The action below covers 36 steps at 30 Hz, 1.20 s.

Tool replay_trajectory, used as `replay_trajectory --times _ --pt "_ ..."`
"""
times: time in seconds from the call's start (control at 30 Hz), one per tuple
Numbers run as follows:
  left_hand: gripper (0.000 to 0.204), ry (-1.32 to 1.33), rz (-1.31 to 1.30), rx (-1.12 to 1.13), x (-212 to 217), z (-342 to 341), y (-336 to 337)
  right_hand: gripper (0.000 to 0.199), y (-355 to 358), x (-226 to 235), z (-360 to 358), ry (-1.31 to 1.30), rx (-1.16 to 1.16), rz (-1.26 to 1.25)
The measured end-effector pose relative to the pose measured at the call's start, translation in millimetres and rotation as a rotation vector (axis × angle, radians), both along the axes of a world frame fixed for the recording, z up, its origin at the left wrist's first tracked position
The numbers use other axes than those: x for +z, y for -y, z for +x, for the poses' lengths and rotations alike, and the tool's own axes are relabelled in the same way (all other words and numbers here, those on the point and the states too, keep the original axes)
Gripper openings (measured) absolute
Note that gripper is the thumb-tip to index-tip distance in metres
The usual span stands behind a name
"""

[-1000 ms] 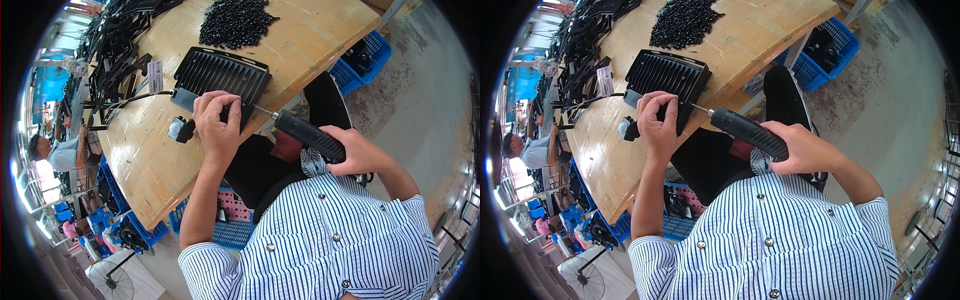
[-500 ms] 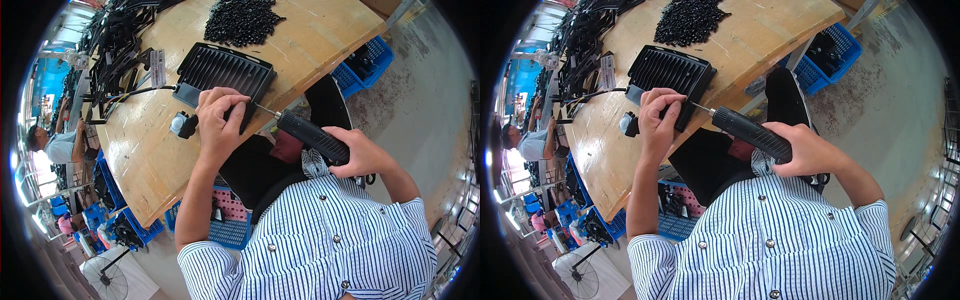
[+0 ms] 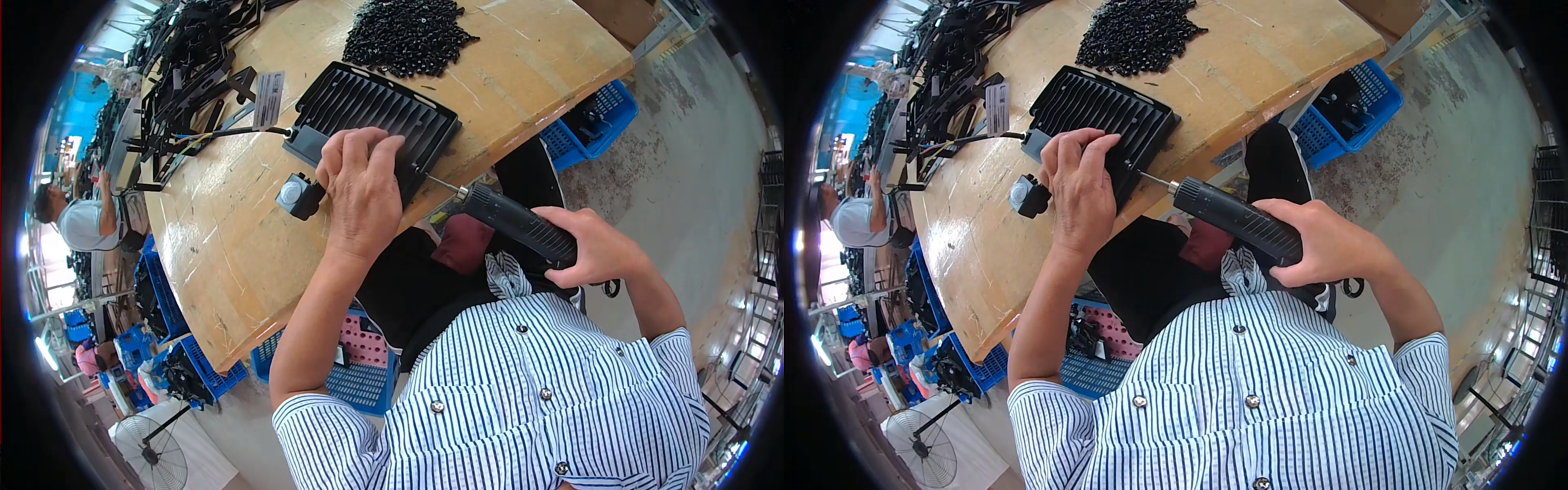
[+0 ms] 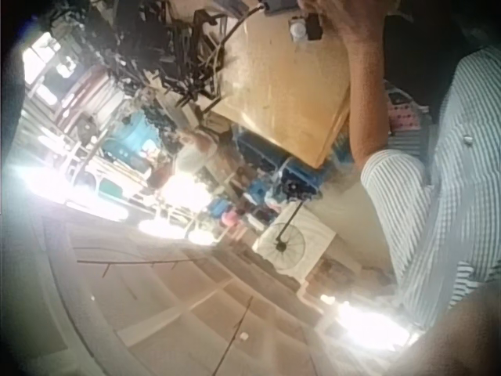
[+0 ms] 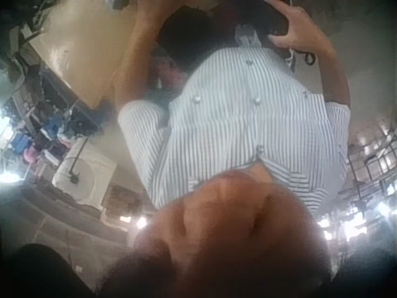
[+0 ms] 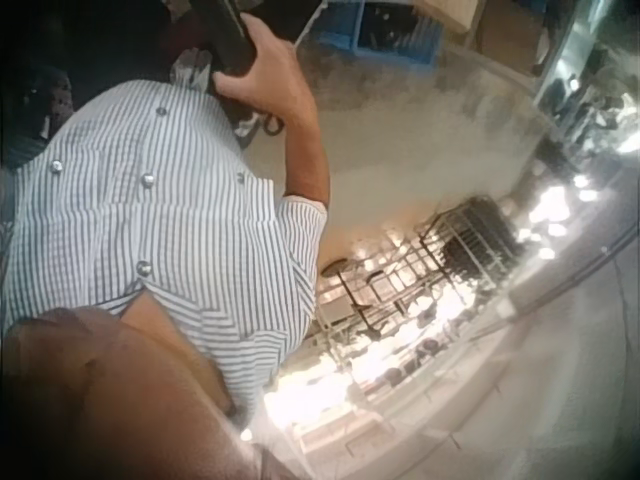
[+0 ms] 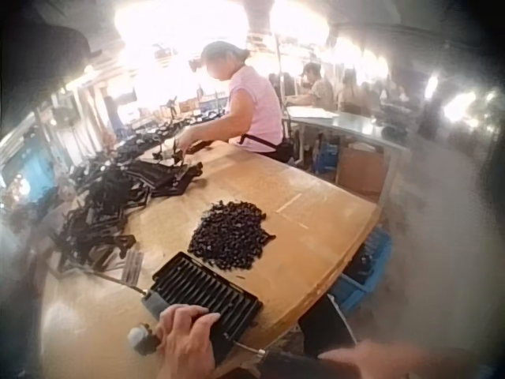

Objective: The person assembles light fixtures by positioning brackets onto lamp housings and driving screws with an electric screwdriver, then places the assembled lights into a plastic crate.

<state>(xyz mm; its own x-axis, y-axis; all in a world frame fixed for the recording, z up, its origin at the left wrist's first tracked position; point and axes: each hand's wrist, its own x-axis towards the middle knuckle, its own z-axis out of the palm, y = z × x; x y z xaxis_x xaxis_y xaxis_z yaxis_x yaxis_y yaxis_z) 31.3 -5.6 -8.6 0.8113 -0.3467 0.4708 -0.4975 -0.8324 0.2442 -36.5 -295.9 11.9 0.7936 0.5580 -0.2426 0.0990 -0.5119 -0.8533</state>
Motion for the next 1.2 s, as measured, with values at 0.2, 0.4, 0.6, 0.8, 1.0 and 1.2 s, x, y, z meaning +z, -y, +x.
replay_trajectory --times 0.2,0.4,0.6,0.8,1.0,1.2 --pt "0.028 -0.02 -0.058 0.075 -2.6 1.8 0.1 0.065 -12.0 8.6 -8.2 -0.087 -0.048 -0.112" --pt "0.024 -0.045 -0.11 0.077 -4.7 3.7 3.3 0.063 -10.0 12.5 -4.6 0.049 -0.041 -0.145" --pt "0.022 -0.058 -0.115 0.089 -6.8 5.1 6.7 0.059 -17.2 20.5 -3.4 -0.102 -0.059 -0.154" --pt "0.025 -0.045 -0.114 0.118 -9.3 7.7 9.6 0.06 -23.5 29.2 2.3 -0.158 -0.037 -0.243" --pt "0.028 -0.023 -0.132 0.113 -9.2 6.8 11.8 0.054 -16.0 19.4 6.1 -0.318 0.024 -0.088" --pt "0.031 -0.037 -0.123 0.122 -9.1 -2.9 13.2 0.043 -13.8 11.4 2.3 -0.801 -0.016 0.258"
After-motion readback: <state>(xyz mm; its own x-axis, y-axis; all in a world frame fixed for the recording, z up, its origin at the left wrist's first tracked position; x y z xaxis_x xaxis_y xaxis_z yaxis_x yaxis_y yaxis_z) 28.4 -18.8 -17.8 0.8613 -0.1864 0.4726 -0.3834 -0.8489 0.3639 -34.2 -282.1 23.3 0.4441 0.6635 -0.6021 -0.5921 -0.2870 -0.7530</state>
